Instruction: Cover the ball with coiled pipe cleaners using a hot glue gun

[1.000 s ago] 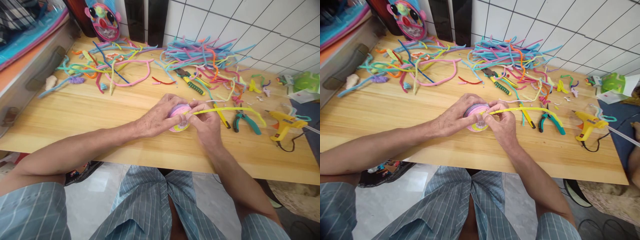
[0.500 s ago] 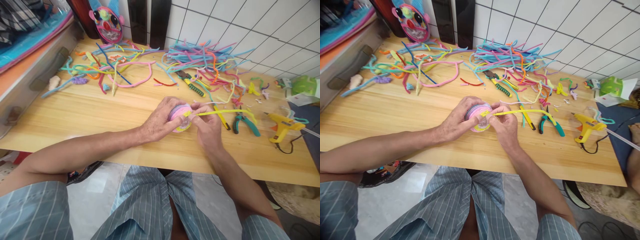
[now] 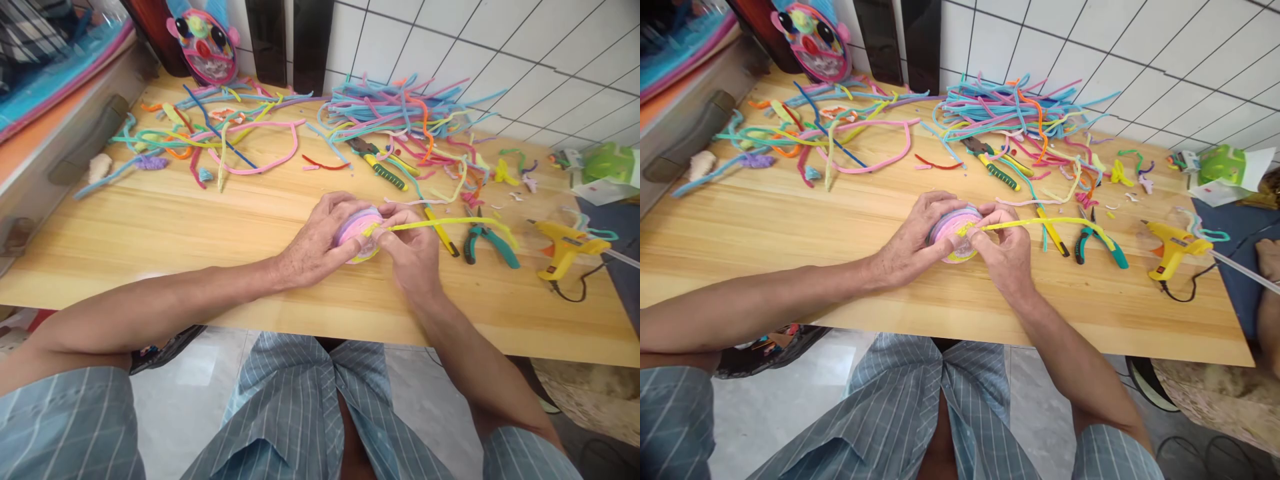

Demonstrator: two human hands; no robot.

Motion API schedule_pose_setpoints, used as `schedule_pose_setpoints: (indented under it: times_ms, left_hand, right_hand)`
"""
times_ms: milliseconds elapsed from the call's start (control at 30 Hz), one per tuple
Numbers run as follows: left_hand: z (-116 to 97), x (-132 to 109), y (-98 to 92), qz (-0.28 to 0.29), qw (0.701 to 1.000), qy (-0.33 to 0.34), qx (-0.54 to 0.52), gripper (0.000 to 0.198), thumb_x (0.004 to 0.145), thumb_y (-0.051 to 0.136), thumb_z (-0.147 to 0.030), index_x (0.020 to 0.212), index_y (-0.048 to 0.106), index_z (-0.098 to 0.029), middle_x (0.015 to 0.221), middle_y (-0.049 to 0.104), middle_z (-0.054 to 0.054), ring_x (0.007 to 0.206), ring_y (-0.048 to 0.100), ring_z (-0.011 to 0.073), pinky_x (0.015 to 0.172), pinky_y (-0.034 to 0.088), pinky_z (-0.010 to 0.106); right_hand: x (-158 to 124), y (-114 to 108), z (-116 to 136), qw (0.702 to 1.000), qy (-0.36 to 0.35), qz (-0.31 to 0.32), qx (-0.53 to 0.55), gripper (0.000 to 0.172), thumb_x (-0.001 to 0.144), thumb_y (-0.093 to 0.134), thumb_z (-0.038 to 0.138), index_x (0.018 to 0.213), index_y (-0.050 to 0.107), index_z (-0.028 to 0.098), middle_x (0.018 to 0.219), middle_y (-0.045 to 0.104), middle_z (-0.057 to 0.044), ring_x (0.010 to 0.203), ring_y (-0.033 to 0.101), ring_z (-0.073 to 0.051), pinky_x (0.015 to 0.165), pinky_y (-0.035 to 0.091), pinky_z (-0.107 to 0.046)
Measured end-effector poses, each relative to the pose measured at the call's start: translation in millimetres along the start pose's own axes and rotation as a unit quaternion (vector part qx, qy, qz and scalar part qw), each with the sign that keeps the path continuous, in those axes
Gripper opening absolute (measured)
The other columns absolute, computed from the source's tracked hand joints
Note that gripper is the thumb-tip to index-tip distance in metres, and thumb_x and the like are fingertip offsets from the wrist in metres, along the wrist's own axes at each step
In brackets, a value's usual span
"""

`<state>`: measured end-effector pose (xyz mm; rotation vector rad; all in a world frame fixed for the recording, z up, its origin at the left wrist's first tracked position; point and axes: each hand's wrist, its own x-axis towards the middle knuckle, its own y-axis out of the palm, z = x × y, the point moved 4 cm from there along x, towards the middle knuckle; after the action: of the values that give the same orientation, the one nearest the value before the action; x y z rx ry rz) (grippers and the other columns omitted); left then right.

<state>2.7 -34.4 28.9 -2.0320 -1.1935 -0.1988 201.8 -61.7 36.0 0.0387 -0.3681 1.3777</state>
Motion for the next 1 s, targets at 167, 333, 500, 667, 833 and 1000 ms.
schedule_pose_setpoints:
  times_ms: [167, 333, 500, 667, 833, 1000]
  left_hand:
    - [3.8, 3.1, -3.6, 0.011, 1.000, 0.010, 0.002, 0.057, 0.110, 0.063, -0.049, 0.160, 0.058, -0.021, 0.160, 0.064, 0.019, 0.156, 0.056, 0.0340, 0.136, 0.047, 0.059]
    - [2.8, 3.6, -7.3, -0.001, 1.000, 0.021, -0.014, 0.051, 0.113, 0.064, -0.052, 0.155, 0.062, -0.023, 0.158, 0.069, 0.016, 0.152, 0.063, 0.0303, 0.133, 0.052, 0.054]
    - [5.7, 2.3, -10.3, -0.015, 1.000, -0.012, -0.012, 0.052, 0.112, 0.063, -0.058, 0.154, 0.063, -0.027, 0.156, 0.071, 0.012, 0.148, 0.065, 0.0305, 0.132, 0.054, 0.055]
    - [11.4, 1.5, -10.2, -0.027, 0.998, -0.056, -0.024, 0.053, 0.110, 0.062, -0.060, 0.152, 0.064, -0.028, 0.155, 0.072, 0.011, 0.145, 0.067, 0.0318, 0.132, 0.055, 0.058]
    - [13.3, 0.4, -8.1, -0.038, 0.998, -0.050, -0.019, 0.054, 0.110, 0.062, -0.063, 0.151, 0.063, -0.029, 0.154, 0.071, 0.011, 0.148, 0.066, 0.0327, 0.134, 0.053, 0.059]
    - [13.7, -1.0, -7.2, -0.034, 0.998, -0.040, -0.016, 0.054, 0.110, 0.063, -0.063, 0.152, 0.062, -0.030, 0.156, 0.070, 0.010, 0.150, 0.064, 0.0335, 0.135, 0.052, 0.061]
  right_hand:
    - [0.8, 0.6, -0.8, 1.000, 0.003, 0.003, 0.003, 0.012, 0.080, 0.084, 0.032, 0.079, 0.072, 0.029, 0.117, 0.077, -0.004, 0.123, 0.070, -0.029, 0.114, 0.054, -0.050]
    - [2.3, 6.3, -0.1, 1.000, 0.000, 0.013, -0.008, 0.013, 0.082, 0.081, 0.036, 0.080, 0.071, 0.029, 0.116, 0.076, -0.004, 0.121, 0.070, -0.027, 0.108, 0.057, -0.045]
    - [7.6, 4.0, 2.5, 0.998, 0.021, 0.058, -0.006, 0.029, 0.081, 0.089, 0.052, 0.090, 0.074, 0.028, 0.123, 0.079, -0.006, 0.121, 0.072, -0.026, 0.101, 0.060, -0.042]
    - [11.1, -50.7, 1.8, 0.993, 0.024, 0.056, -0.104, 0.030, 0.082, 0.090, 0.050, 0.101, 0.078, 0.029, 0.119, 0.082, -0.003, 0.113, 0.074, -0.025, 0.103, 0.057, -0.044]
    - [-1.8, -173.3, -17.1, 0.950, 0.012, -0.165, -0.266, 0.018, 0.079, 0.092, 0.031, 0.091, 0.079, 0.026, 0.101, 0.079, -0.003, 0.101, 0.070, -0.025, 0.099, 0.055, -0.044]
    - [-32.7, -286.6, -34.5, 0.856, 0.055, -0.432, -0.277, 0.044, 0.071, 0.090, 0.002, 0.073, 0.056, 0.031, 0.079, 0.055, 0.005, 0.086, 0.054, -0.021, 0.092, 0.046, -0.042]
